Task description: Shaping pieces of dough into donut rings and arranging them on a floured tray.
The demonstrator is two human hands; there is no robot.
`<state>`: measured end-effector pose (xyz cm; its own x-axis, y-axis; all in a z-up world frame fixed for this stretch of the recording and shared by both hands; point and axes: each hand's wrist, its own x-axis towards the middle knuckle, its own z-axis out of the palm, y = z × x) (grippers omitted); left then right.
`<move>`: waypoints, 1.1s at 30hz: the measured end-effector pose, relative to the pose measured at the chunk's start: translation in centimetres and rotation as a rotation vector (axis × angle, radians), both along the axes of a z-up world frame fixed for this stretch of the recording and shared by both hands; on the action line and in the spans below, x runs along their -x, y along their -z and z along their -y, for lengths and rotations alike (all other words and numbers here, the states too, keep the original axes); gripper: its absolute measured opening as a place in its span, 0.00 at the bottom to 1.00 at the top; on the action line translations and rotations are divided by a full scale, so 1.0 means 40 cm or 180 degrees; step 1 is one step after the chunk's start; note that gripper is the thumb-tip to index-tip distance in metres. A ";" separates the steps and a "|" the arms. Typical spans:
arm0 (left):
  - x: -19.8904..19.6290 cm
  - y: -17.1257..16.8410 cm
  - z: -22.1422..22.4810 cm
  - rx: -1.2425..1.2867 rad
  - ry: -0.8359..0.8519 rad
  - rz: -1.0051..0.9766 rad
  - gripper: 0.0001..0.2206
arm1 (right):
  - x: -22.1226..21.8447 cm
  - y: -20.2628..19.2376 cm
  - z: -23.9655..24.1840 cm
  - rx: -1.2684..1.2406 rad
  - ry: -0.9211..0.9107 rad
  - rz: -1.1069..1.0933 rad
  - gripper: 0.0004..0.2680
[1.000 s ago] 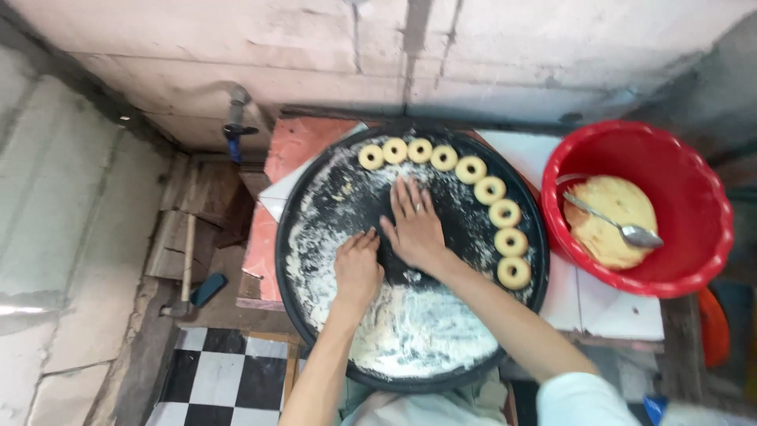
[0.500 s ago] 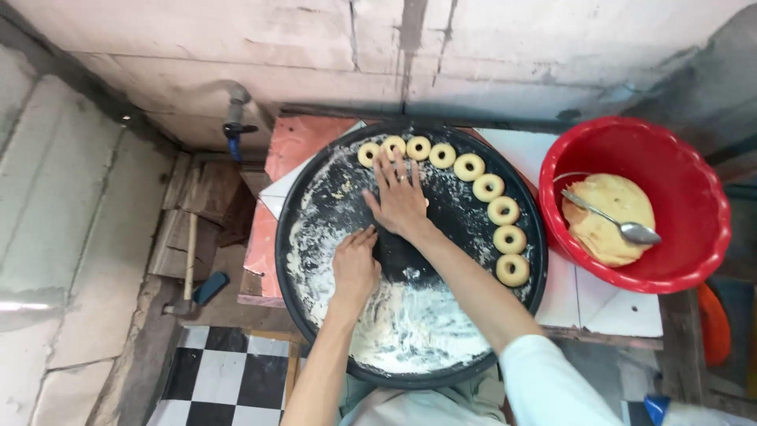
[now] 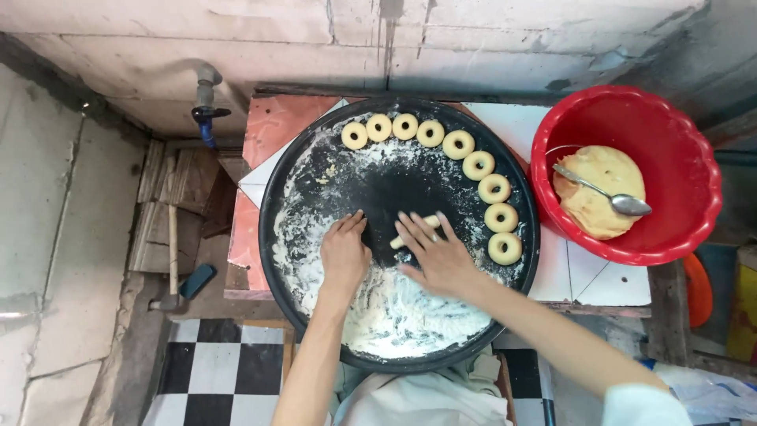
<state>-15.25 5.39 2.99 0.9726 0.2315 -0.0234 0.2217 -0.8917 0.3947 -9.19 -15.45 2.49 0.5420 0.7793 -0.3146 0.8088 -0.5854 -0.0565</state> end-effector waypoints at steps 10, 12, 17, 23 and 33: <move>0.008 -0.006 -0.012 0.0146 -0.0022 0.0083 0.20 | -0.222 0.075 -0.290 -0.1423 0.0642 0.0796 0.25; 0.005 -0.010 -0.006 0.0155 -0.0056 0.0044 0.21 | -0.191 0.050 -0.261 -0.1578 0.0564 0.0788 0.24; 0.012 -0.043 -0.001 0.0316 -0.0070 0.0030 0.20 | 0.007 0.034 -0.050 -0.1079 0.0273 0.0341 0.27; 0.009 -0.067 0.002 0.0458 -0.0087 0.0109 0.20 | 0.049 0.004 -0.013 -0.0557 0.0271 -0.0120 0.27; 0.017 -0.037 -0.004 0.0836 -0.0278 0.0247 0.21 | -0.188 0.061 -0.241 -0.1703 0.0490 0.0789 0.24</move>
<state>-15.94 5.56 4.48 0.9505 0.3102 -0.0198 0.2531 -0.7354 0.6285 -1.69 -5.81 0.04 0.6679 0.7014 0.2489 0.7439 -0.6389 -0.1959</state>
